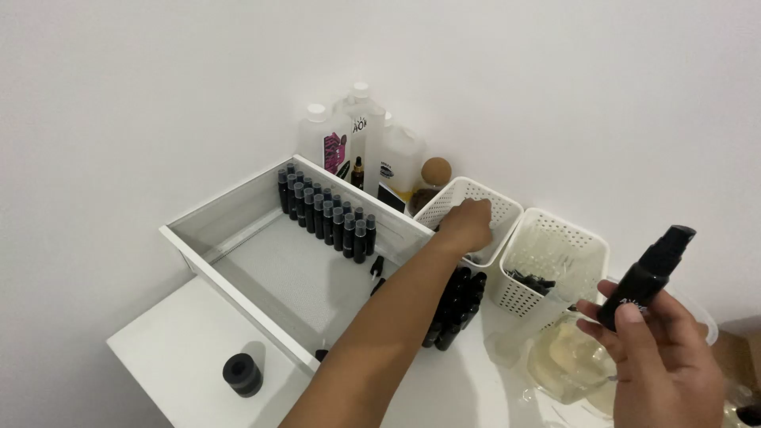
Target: Assembling perfume bottles by attaching spray heads and filling them with fragrance liquids
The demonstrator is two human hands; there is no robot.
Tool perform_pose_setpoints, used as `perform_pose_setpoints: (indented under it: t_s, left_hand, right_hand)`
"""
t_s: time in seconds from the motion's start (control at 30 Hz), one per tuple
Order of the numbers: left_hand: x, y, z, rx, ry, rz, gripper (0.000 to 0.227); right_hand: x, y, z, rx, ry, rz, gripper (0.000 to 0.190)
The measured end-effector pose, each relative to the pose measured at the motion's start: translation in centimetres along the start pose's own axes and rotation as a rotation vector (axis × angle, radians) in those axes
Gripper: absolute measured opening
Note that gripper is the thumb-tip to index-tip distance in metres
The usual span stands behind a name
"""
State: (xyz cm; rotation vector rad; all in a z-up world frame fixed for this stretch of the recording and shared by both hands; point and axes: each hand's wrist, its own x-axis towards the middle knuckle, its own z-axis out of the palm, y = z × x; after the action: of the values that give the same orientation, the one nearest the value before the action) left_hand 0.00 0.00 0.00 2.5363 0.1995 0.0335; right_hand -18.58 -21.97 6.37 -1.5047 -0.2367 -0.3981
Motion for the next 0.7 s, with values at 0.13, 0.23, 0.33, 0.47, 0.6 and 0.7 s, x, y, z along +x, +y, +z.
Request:
perform_pose_setpoints:
  t_s: [0.13, 0.23, 0.33, 0.47, 0.6, 0.7]
  left_hand:
    - [-0.9, 0.6, -0.7, -0.091, 0.008, 0.012, 0.033]
    - [-1.7, 0.9, -1.4, -0.103, -0.020, 0.014, 0.039]
    - [-1.0, 0.3, -1.0, -0.056, -0.036, 0.027, 0.042]
    - [0.2, -0.4, -0.1, 0.109, -0.075, 0.021, 0.032]
    - [0.3, -0.3, 0.1, 0.247, -0.190, -0.065, 0.039]
    - [0.4, -0.3, 0.1, 0.301, -0.261, -0.102, 0.050]
  right_hand:
    - [0.0, 0.2, -0.1, -0.001, -0.002, -0.017, 0.032]
    - [0.0, 0.2, -0.2, 0.010, 0.006, -0.017, 0.034]
    - [0.1, 0.0, -0.2, 0.007, 0.001, -0.010, 0.033]
    - [0.1, -0.1, -0.3, 0.015, 0.002, -0.006, 0.033]
    - [0.5, 0.2, -0.7, 0.027, 0.002, 0.010, 0.035]
    - [0.4, -0.1, -0.6, 0.038, 0.035, 0.030, 0.035]
